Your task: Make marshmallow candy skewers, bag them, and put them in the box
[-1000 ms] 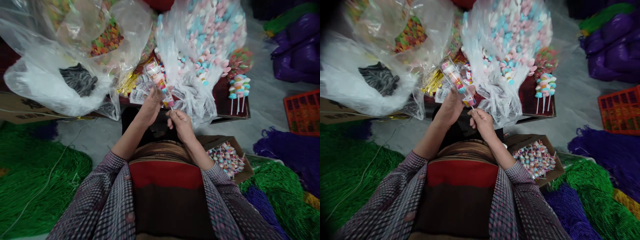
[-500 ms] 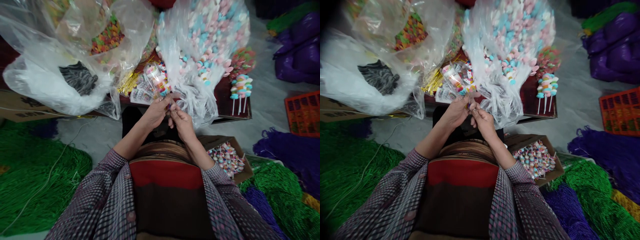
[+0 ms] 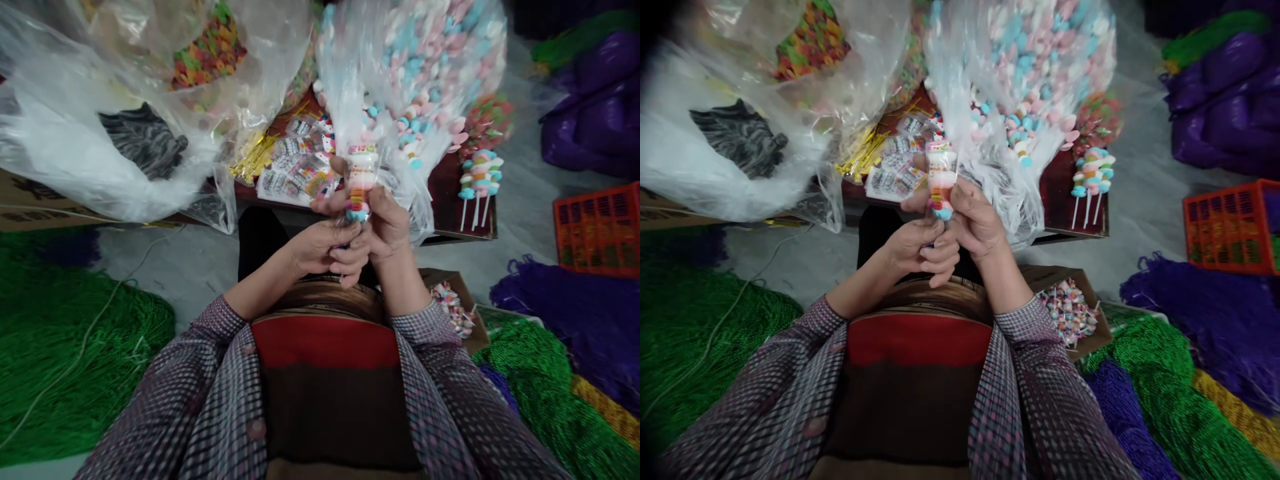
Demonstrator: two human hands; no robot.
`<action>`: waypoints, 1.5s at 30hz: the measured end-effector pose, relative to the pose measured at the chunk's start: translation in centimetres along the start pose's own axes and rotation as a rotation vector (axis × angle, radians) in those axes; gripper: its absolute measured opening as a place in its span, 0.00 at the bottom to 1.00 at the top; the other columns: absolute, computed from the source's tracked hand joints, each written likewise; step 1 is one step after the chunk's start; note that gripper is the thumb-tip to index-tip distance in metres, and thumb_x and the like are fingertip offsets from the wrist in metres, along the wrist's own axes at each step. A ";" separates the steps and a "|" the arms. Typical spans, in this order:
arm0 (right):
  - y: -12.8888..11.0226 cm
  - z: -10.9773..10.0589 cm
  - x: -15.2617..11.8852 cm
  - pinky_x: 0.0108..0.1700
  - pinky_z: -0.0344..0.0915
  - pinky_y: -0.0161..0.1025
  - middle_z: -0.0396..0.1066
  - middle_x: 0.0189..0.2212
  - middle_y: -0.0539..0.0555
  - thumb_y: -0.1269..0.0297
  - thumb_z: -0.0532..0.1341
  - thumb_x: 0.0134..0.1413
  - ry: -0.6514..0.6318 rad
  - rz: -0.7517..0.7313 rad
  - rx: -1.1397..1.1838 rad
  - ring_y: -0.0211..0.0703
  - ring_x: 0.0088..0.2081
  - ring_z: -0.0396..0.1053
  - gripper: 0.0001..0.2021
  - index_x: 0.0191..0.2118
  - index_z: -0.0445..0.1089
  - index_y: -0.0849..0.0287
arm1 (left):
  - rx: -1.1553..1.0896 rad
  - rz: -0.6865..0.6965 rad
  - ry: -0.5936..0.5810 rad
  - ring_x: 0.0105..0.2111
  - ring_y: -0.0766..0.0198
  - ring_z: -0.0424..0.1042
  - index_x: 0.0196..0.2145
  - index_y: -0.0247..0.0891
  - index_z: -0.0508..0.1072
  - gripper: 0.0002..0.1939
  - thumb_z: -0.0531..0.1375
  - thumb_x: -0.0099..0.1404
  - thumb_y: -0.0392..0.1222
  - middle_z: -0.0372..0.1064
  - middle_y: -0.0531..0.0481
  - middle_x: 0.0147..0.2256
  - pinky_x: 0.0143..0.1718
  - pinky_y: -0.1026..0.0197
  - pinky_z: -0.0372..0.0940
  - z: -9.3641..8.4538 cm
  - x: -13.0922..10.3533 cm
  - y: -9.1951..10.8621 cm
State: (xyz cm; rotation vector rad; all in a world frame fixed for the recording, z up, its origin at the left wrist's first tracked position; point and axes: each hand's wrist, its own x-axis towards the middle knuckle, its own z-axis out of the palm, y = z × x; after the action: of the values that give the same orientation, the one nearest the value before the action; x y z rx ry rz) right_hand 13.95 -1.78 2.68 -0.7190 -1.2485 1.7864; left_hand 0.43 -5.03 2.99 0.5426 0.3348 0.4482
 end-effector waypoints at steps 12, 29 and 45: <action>0.9 -1.5 0.2 0.47 0.79 0.50 0.79 0.50 0.55 0.37 0.68 0.54 0.335 -0.119 -0.421 0.52 0.53 0.76 0.29 0.55 0.71 0.48 | 0.398 0.403 0.350 0.15 0.74 0.51 0.32 0.41 0.65 0.25 0.66 0.63 0.65 0.50 0.64 0.18 0.20 0.67 0.58 -4.0 0.8 -0.5; -2.0 -1.8 6.0 0.30 0.70 0.38 0.77 0.31 0.52 0.36 0.65 0.56 0.222 0.002 -0.657 0.40 0.31 0.74 0.25 0.39 0.78 0.55 | 0.114 0.768 0.837 0.14 0.73 0.50 0.29 0.40 0.72 0.13 0.68 0.66 0.49 0.51 0.62 0.16 0.17 0.68 0.55 -6.5 -2.1 1.7; 2.3 -4.8 22.9 0.51 0.68 0.47 0.81 0.50 0.64 0.75 0.53 0.60 0.079 -0.079 -1.661 0.59 0.51 0.76 0.21 0.52 0.79 0.62 | -0.222 0.879 0.870 0.13 0.76 0.51 0.30 0.39 0.69 0.15 0.64 0.71 0.48 0.50 0.63 0.16 0.16 0.71 0.56 -7.4 -4.7 3.6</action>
State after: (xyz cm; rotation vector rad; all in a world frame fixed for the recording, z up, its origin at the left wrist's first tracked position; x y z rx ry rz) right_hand 5.76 19.93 -1.12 -1.4801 -2.5103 0.2569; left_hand -7.84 -1.50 -0.14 0.2206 0.8675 1.5675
